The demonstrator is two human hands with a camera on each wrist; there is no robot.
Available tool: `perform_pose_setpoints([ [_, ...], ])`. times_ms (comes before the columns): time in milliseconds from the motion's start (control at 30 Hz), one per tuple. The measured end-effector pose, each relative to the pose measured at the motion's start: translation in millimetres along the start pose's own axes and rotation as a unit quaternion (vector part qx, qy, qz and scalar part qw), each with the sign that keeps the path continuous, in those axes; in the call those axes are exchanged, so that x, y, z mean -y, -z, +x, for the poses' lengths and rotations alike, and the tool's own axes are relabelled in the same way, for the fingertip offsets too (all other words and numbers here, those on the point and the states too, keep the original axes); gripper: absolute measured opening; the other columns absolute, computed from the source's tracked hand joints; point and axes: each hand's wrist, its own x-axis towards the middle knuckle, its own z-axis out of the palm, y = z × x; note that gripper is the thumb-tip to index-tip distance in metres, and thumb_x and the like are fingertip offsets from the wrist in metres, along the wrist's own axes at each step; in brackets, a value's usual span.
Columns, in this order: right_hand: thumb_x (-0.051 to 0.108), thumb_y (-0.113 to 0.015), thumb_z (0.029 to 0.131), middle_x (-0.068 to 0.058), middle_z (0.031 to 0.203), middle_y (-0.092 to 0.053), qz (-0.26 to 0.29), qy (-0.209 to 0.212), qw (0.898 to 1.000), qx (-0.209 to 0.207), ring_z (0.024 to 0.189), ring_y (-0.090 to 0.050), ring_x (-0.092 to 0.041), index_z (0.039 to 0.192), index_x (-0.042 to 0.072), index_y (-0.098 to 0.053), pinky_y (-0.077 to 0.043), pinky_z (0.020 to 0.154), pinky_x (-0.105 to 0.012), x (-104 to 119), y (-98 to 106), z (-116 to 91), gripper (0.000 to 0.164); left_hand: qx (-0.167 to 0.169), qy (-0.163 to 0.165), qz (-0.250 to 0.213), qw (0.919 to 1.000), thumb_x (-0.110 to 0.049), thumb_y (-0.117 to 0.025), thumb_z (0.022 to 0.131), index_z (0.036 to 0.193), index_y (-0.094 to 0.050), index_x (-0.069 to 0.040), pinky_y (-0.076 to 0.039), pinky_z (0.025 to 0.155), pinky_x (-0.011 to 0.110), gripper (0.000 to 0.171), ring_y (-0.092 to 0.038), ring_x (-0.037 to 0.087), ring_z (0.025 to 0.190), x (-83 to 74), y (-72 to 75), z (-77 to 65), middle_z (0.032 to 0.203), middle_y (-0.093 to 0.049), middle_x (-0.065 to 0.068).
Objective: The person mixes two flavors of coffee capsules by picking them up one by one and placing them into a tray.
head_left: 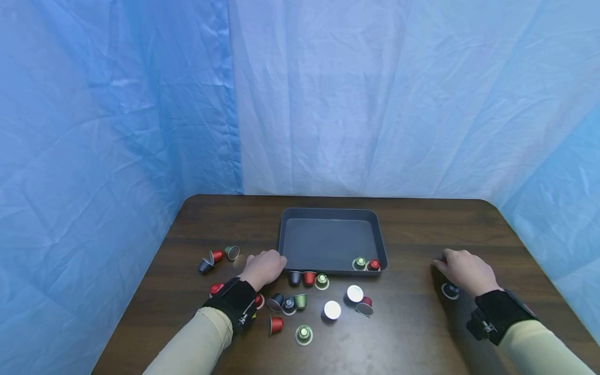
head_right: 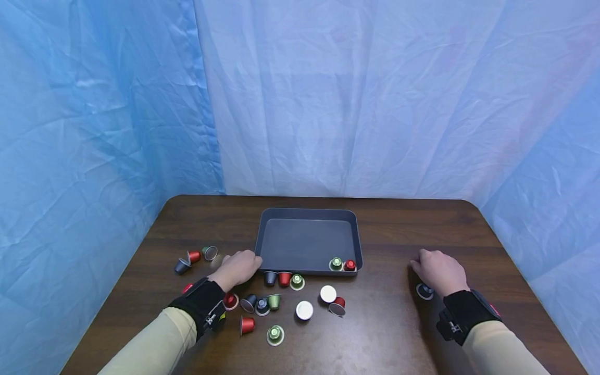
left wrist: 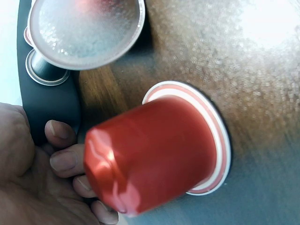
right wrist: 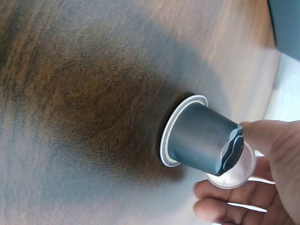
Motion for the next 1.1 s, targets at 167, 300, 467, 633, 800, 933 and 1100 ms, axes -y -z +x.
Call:
perform_pose_setpoints([
  [167,0.019,-0.071,0.095,-0.004,0.066,-0.053,-0.002,-0.009,1.0,0.011,0.058,-0.048,-0.02,0.082,0.002,-0.062,-0.04,0.054,-0.038,4,2,2,0.023,-0.003,0.001,-0.003,1.0,-0.028,-0.046,0.105,0.091,-0.068,-0.014,-0.04,0.085,0.05,0.03,-0.055,0.023,0.081,0.3,0.0,-0.1,0.083,-0.059,0.003],
  [300,0.018,-0.071,0.094,-0.004,0.067,-0.051,0.004,-0.009,1.0,0.018,0.059,-0.047,-0.02,0.084,0.002,-0.06,-0.039,0.054,-0.037,8,3,3,0.021,0.002,-0.005,0.004,1.0,-0.026,-0.046,0.105,0.093,-0.068,-0.014,-0.041,0.084,0.05,0.028,-0.055,0.022,0.081,0.2,-0.2,0.3,0.084,-0.059,0.002],
  [467,0.014,-0.07,0.092,-0.004,0.067,-0.052,0.017,0.013,1.0,0.006,0.057,-0.047,-0.02,0.086,0.003,-0.055,-0.04,0.052,-0.037,15,5,5,0.019,0.008,-0.014,0.02,0.9997,-0.025,-0.048,0.105,0.095,-0.069,-0.016,-0.042,0.083,0.05,0.025,-0.055,0.022,0.081,0.1,-0.5,1.1,0.085,-0.059,0.002],
  [633,0.012,-0.071,0.091,-0.005,0.069,-0.055,0.031,0.036,0.999,-0.002,0.058,-0.049,-0.019,0.091,0.0,-0.055,-0.044,0.052,-0.037,24,8,7,0.02,0.005,-0.015,0.025,0.9996,-0.025,-0.048,0.105,0.095,-0.069,-0.016,-0.042,0.083,0.05,0.024,-0.055,0.022,0.082,0.5,-0.5,1.9,0.087,-0.059,0.002],
  [800,0.011,-0.073,0.091,-0.005,0.07,-0.057,0.048,0.049,0.998,-0.009,0.059,-0.051,-0.019,0.092,0.0,-0.057,-0.049,0.056,-0.038,31,10,8,0.019,0.001,-0.006,0.007,1.0,-0.027,-0.047,0.105,0.092,-0.068,-0.015,-0.041,0.085,0.05,0.028,-0.055,0.022,0.081,0.6,-0.6,1.6,0.083,-0.059,0.002],
  [933,0.01,-0.074,0.091,-0.005,0.072,-0.058,0.048,0.054,0.997,-0.012,0.061,-0.052,-0.019,0.092,-0.001,-0.061,-0.052,0.06,-0.04,36,12,9,0.018,-0.001,0.0,-0.002,1.0,-0.028,-0.046,0.105,0.09,-0.067,-0.014,-0.041,0.086,0.051,0.029,-0.055,0.023,0.081,0.9,-0.7,1.3,0.082,-0.059,0.003],
  [1100,0.009,-0.076,0.089,-0.006,0.076,-0.061,0.046,0.067,0.996,-0.025,0.064,-0.053,-0.019,0.097,-0.001,-0.062,-0.053,0.062,-0.041,43,12,11,0.019,-0.001,0.0,0.001,1.0,-0.028,-0.046,0.105,0.091,-0.068,-0.015,-0.041,0.086,0.05,0.029,-0.055,0.022,0.081,0.8,-1.7,1.4,0.083,-0.059,0.002],
])
